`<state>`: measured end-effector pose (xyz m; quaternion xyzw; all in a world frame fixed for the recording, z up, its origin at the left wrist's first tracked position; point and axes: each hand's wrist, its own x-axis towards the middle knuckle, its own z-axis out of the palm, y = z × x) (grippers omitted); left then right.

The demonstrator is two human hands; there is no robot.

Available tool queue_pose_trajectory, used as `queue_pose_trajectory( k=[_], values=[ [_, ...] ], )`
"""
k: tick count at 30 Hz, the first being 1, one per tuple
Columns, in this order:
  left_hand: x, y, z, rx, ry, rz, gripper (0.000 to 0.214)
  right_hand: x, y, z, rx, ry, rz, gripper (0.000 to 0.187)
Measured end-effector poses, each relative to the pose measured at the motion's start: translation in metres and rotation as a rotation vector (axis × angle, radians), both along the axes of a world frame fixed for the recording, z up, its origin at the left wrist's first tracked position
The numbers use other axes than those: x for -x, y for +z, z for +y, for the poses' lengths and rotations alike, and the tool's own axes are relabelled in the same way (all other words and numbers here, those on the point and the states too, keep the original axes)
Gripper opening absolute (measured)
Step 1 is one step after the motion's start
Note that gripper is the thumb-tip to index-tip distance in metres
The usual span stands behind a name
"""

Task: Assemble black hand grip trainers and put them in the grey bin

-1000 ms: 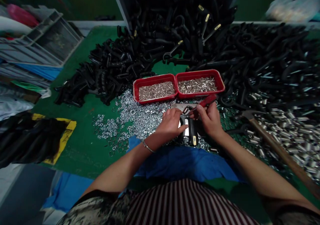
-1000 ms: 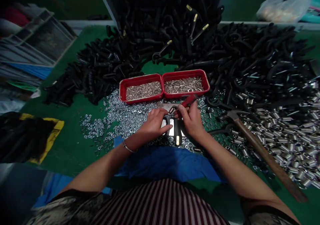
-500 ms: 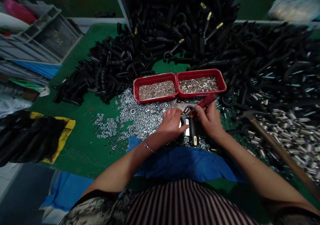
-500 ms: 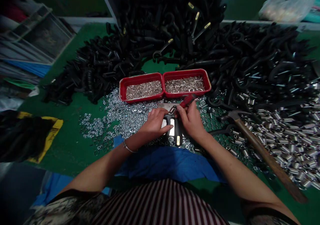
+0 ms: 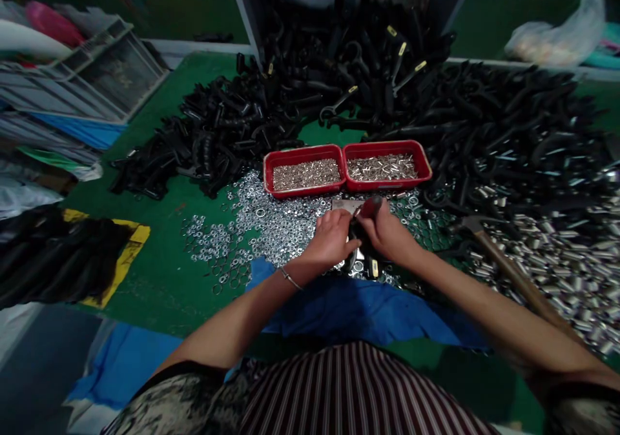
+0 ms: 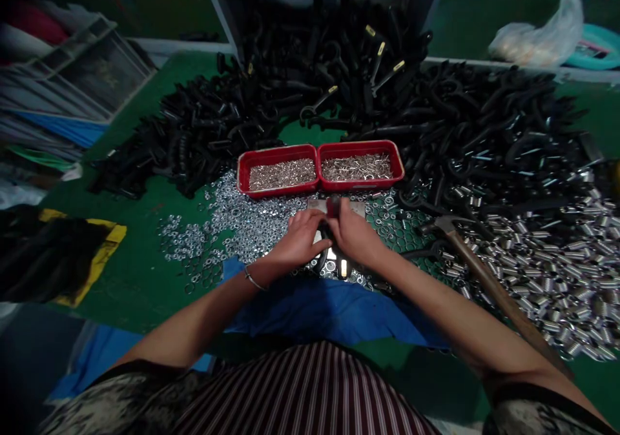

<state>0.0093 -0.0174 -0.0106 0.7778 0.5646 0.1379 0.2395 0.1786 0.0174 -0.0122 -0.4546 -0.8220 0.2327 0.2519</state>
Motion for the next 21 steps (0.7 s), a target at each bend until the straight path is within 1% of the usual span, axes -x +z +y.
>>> queue_pose_trajectory(
  k=[2,5,8,10,12,13,14,15,16,18,19,20,21],
  values=[
    [0.0,0.001,-0.001,0.001,0.007,0.009,0.046,0.001,-0.002,-0.001,0.021,-0.061,0.026,0.022],
    [0.0,0.004,-0.002,-0.01,0.003,0.016,0.042,0.003,-0.004,-0.003,0.025,-0.065,0.004,0.024],
    [0.0,0.006,-0.002,-0.026,0.007,0.023,0.044,0.005,0.001,-0.004,0.06,-0.043,0.044,0.027],
    [-0.002,0.006,-0.003,-0.035,0.02,0.037,0.048,0.003,0.007,-0.005,0.077,-0.068,0.141,0.03],
    [-0.003,0.005,-0.006,-0.044,0.019,0.046,0.05,-0.006,0.013,-0.005,0.071,-0.155,0.268,0.034],
    [-0.002,0.004,-0.007,-0.05,0.008,0.044,0.052,-0.015,0.016,-0.004,0.057,-0.225,0.301,0.037],
    [-0.001,0.003,-0.008,-0.06,-0.012,0.035,0.054,-0.026,0.018,-0.002,0.044,-0.294,0.283,0.039],
    [0.002,0.004,-0.008,-0.075,-0.038,0.021,0.055,-0.04,0.02,0.001,0.039,-0.351,0.204,0.041],
    [0.007,0.005,-0.005,-0.098,-0.062,0.001,0.055,-0.056,0.021,0.004,0.049,-0.379,0.065,0.041],
    [0.025,0.012,0.008,-0.173,-0.067,-0.026,0.046,-0.09,0.024,0.011,0.108,-0.358,-0.267,0.04],
    [0.036,0.017,0.02,-0.221,-0.041,-0.017,0.039,-0.104,0.026,0.014,0.114,-0.34,-0.408,0.041],
    [0.049,0.023,0.034,-0.265,0.0,0.016,0.034,-0.115,0.028,0.018,0.085,-0.331,-0.505,0.043],
    [0.062,0.029,0.051,-0.293,0.049,0.081,0.031,-0.121,0.032,0.022,0.027,-0.328,-0.551,0.044]
  ],
)
